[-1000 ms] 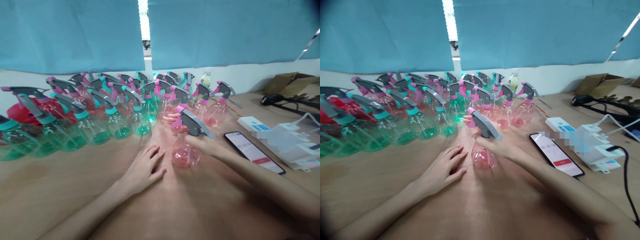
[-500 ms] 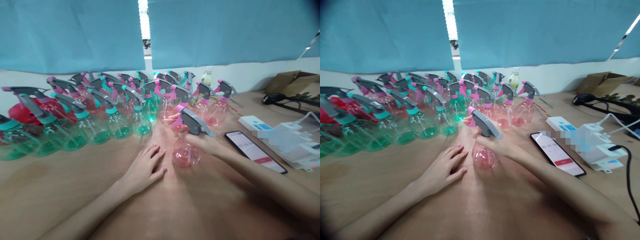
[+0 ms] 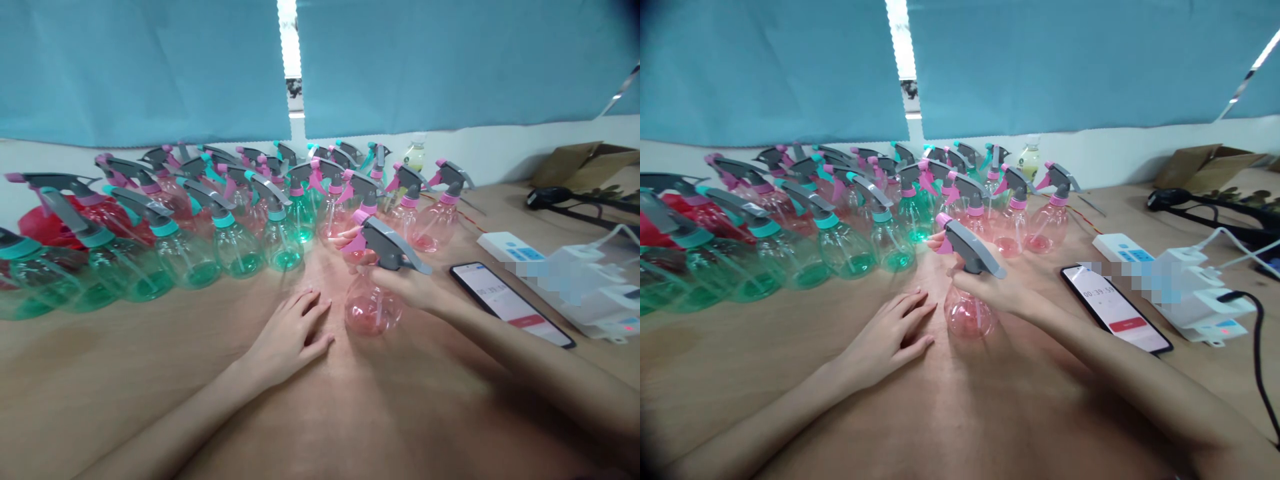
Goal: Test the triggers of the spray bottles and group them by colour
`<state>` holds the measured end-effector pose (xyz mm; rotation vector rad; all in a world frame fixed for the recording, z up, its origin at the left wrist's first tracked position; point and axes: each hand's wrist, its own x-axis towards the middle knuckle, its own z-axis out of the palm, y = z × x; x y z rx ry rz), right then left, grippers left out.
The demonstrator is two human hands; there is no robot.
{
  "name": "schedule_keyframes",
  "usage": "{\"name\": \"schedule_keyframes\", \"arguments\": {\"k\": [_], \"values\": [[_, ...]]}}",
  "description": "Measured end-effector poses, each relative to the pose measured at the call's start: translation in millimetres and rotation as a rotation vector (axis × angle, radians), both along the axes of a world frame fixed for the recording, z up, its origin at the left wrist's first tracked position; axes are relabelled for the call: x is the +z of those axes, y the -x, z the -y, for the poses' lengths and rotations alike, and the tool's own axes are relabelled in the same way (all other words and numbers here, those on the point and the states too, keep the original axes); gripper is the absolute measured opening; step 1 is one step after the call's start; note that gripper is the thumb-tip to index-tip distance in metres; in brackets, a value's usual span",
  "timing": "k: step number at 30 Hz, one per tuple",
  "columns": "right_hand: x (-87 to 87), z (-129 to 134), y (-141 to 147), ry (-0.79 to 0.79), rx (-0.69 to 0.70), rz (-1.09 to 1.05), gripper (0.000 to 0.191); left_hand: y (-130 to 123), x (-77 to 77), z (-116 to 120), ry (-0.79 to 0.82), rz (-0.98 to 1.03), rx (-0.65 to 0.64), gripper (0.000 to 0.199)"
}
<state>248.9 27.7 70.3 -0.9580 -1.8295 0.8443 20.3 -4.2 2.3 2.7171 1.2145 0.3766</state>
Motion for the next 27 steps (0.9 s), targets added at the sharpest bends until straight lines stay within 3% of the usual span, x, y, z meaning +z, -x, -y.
{"name": "schedule_keyframes", "arguments": {"k": [5,16,27], "values": [[5.4,2.0,1.6,0.035,-0.05,0.033,0.004,0.1,0.1,0.4,-0.001,-0.024,0.002,0.049],[3.9,2.6,-0.2,0.028,0.004,0.031,0.034,-0.6,-0.8,-0.2,-0.001,-0.007,-0.002,0.049],[3.1,-1.2,0.4,0.034,0.041,-0.049,0.03,-0.9,0.2,0.0,0.008,-0.018,0.003,0.05]]}}
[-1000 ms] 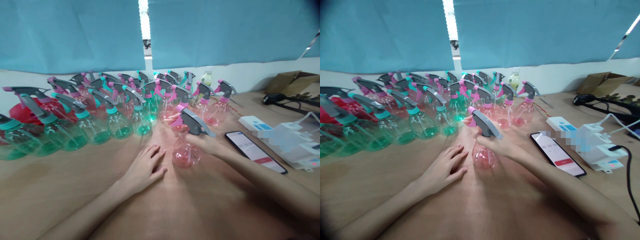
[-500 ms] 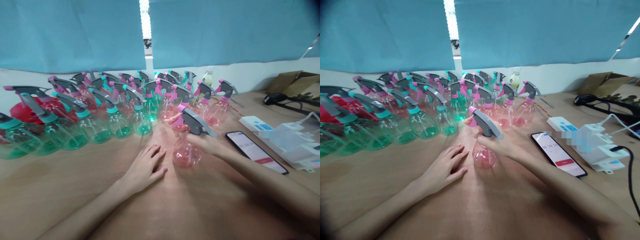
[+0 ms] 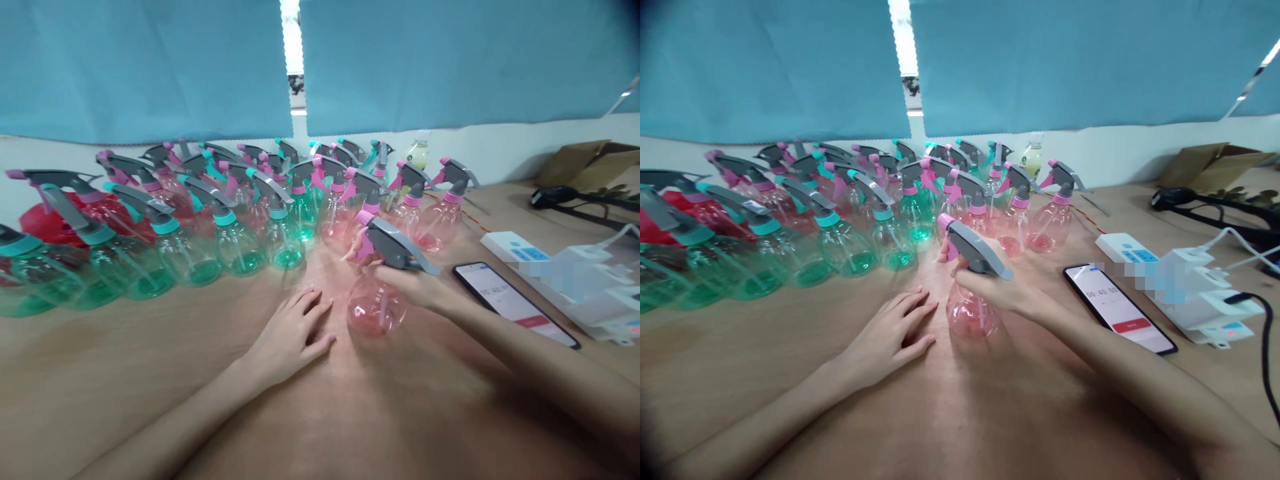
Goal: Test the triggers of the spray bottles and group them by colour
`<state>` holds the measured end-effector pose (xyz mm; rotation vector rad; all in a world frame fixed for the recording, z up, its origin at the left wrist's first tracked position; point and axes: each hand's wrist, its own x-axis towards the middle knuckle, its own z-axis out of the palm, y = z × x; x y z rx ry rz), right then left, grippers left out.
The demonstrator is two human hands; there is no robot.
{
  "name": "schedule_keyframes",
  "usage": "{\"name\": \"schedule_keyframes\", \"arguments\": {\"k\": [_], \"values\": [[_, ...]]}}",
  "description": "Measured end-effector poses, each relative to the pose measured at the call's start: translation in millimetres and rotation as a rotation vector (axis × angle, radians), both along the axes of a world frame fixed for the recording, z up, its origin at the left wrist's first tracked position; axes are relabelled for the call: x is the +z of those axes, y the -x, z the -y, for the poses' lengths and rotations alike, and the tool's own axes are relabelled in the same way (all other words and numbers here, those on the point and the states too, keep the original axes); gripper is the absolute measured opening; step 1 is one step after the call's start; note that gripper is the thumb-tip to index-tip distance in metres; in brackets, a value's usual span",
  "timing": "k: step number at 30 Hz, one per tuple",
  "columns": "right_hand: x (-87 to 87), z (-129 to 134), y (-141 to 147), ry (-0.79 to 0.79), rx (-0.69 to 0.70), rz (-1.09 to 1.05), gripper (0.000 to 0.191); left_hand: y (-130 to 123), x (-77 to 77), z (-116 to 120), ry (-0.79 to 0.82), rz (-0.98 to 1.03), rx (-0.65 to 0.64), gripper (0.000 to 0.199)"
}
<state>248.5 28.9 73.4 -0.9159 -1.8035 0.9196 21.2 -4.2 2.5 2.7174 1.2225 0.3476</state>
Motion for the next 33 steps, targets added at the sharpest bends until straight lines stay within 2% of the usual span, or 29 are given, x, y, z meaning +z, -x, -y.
{"name": "schedule_keyframes", "arguments": {"k": [6,12,20,24,28,33], "values": [[2.1,1,0,-0.019,0.006,0.004,0.014,0,-1.6,0,-0.006,-0.009,-0.002,0.05],[3.6,1,1,-0.022,-0.006,-0.02,0.01,1,-1.6,0,-0.004,-0.006,0.0,0.051],[5.4,6,0,0.007,-0.112,0.141,0.033,0,-1.4,-1,-0.016,-0.01,0.001,0.05],[8.4,8,0,-0.002,-0.091,0.158,0.04,0,-1.5,0,-0.022,-0.017,0.002,0.05],[10.4,8,2,-0.058,-0.076,0.121,0.038,0,-0.7,0,-0.016,-0.012,0.007,0.05],[3.8,5,1,-0.087,-0.087,0.129,0.026,-1,0.0,0,-0.017,-0.003,0.01,0.048]]}}
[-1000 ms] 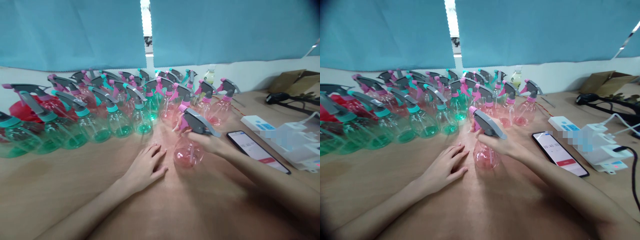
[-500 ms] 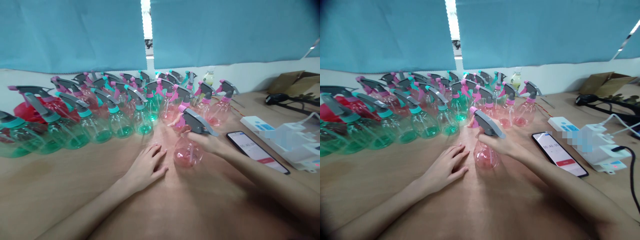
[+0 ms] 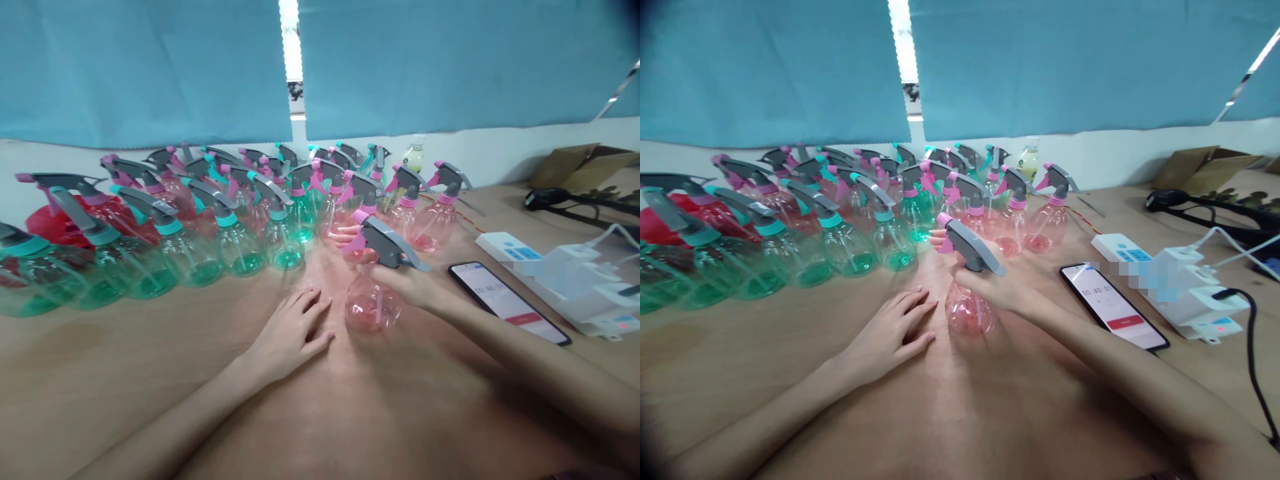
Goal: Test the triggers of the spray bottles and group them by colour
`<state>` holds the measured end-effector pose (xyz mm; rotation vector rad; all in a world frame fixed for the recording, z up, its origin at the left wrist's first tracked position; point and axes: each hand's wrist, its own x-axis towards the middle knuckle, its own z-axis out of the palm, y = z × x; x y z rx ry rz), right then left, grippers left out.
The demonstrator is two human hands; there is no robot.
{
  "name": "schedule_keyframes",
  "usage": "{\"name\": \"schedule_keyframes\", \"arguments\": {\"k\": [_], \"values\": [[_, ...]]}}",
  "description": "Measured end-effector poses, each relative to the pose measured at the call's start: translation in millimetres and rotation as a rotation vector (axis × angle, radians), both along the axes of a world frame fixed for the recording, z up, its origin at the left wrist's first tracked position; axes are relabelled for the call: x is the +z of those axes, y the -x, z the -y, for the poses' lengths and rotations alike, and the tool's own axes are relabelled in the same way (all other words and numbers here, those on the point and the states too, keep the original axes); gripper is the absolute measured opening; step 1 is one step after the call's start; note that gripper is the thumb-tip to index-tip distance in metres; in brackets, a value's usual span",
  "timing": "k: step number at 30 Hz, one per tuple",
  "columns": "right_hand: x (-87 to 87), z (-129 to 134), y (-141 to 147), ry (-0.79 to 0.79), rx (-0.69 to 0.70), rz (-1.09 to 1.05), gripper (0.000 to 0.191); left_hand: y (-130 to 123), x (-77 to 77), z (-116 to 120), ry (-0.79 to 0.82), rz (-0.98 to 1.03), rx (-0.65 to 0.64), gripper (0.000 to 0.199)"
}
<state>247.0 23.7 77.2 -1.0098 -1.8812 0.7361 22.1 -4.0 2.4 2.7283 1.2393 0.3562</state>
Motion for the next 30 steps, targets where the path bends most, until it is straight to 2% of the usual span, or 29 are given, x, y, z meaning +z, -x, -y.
{"name": "schedule_keyframes", "arguments": {"k": [4,11,15,20,25,30], "values": [[-2.7,0,0,-0.062,0.05,-0.077,0.022,0,-0.5,0,-0.008,0.011,-0.003,0.048],[-8.4,-5,-1,0.007,0.091,-0.077,0.029,-2,0.9,2,-0.01,-0.005,0.003,0.047],[-7.0,-3,-1,-0.012,0.063,-0.081,0.033,-2,1.2,2,-0.015,-0.006,0.003,0.046],[-3.8,0,-1,0.0,0.014,-0.062,0.023,-2,1.2,2,-0.012,0.001,-0.002,0.048],[-12.4,-5,0,-0.024,-0.039,-0.094,0.009,-1,0.5,1,-0.019,-0.002,0.002,0.048],[-21.6,-7,-2,-0.101,-0.067,-0.114,0.017,0,-0.8,0,-0.047,-0.002,-0.012,0.048]]}}
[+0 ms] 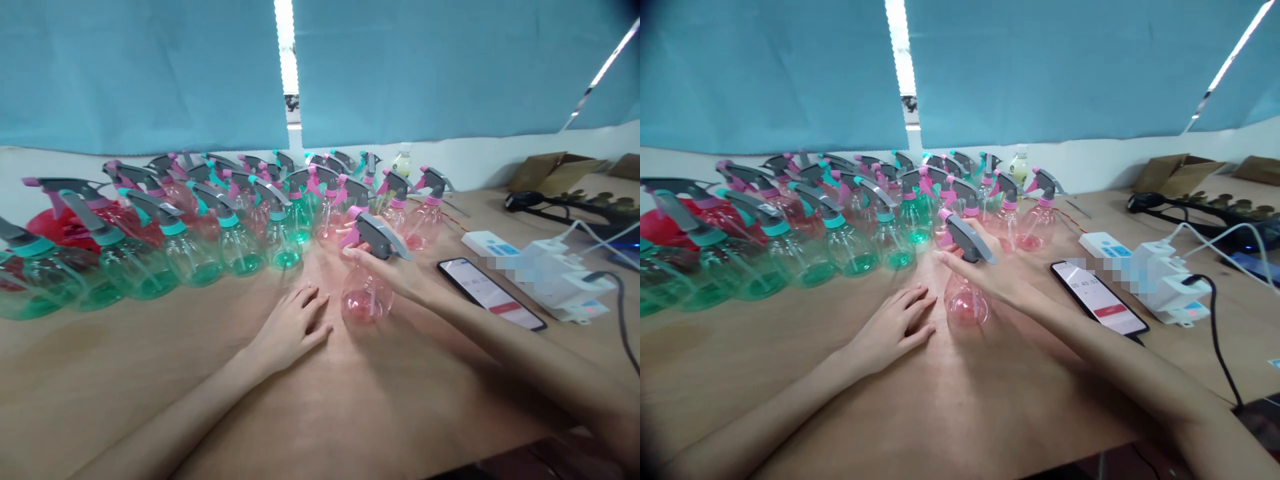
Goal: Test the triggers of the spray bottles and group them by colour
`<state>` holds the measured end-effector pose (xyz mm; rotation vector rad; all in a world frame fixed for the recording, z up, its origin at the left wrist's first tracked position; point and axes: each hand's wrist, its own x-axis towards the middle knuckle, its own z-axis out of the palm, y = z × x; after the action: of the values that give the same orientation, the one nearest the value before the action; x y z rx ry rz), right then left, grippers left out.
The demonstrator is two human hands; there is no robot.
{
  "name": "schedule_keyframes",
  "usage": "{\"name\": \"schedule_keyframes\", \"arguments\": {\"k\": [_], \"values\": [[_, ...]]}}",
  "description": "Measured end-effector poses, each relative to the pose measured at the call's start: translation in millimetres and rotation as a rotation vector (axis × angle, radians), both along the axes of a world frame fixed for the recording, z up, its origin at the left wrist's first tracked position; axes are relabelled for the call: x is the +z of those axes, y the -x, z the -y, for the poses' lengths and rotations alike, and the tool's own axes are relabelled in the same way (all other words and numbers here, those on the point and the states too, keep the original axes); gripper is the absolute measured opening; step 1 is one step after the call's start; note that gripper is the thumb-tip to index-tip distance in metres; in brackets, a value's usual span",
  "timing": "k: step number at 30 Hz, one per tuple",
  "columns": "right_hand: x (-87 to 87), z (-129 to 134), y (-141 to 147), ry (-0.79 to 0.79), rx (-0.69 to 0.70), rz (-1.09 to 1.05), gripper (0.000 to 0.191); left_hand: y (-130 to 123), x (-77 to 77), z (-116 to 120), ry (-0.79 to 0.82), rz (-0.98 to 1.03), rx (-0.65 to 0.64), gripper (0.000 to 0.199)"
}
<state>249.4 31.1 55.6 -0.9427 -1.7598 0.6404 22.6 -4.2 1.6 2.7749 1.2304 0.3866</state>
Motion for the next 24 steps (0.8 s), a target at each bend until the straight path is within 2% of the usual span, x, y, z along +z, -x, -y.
{"name": "schedule_keyframes", "arguments": {"k": [7,15,20,24], "values": [[-4.5,17,-8,-0.053,-0.167,0.198,0.042,0,-1.9,0,-0.01,0.008,-0.001,0.046],[-14.9,37,-29,-0.08,-0.267,0.477,0.048,6,-1.1,5,0.007,0.012,-0.001,0.045],[-10.3,32,-21,-0.119,-0.316,0.555,0.047,16,0.0,9,0.006,0.022,-0.003,0.041],[-5.5,11,-1,-0.099,-0.351,0.583,0.05,22,0.3,10,0.021,0.048,-0.011,0.039]]}}
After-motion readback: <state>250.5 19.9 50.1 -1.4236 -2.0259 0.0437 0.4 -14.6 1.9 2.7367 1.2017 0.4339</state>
